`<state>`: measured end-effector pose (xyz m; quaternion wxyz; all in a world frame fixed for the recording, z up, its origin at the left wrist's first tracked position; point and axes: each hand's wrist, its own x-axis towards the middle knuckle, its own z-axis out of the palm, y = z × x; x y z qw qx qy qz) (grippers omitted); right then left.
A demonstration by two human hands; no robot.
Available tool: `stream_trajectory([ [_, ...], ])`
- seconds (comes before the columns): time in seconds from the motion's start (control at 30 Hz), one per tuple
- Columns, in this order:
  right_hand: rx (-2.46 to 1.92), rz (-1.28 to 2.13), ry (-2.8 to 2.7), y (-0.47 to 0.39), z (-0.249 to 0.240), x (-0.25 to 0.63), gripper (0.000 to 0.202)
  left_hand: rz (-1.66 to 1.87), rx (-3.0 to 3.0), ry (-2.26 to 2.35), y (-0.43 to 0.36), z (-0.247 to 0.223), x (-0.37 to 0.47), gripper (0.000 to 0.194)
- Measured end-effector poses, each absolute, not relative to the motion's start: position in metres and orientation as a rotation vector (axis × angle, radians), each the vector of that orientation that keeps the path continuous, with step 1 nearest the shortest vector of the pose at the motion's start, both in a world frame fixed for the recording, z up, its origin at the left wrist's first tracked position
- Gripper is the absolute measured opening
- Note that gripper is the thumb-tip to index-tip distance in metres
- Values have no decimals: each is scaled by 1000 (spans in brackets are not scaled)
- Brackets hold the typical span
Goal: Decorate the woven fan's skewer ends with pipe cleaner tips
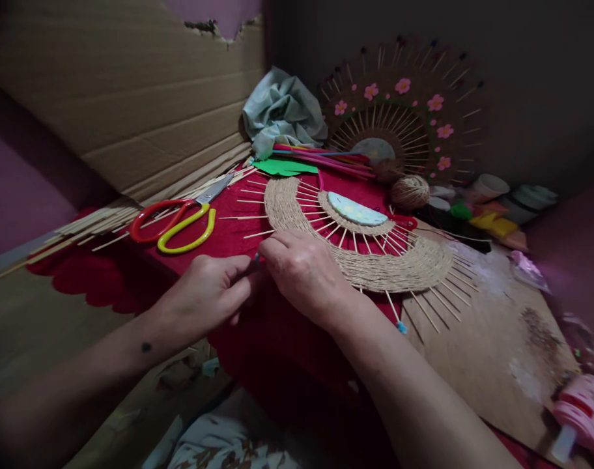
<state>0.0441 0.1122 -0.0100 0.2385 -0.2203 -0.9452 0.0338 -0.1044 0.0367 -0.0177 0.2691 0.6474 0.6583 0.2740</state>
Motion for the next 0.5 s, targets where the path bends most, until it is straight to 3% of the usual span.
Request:
stream_trajectory([
  [0.23,-609,85,-2582,114,-12,45,24,265,2301,2123,38,-18,-102,22],
  [0.5,-567,122,-2546,116,-15,44,22,148,2516,2127,36,-4,-95,24],
])
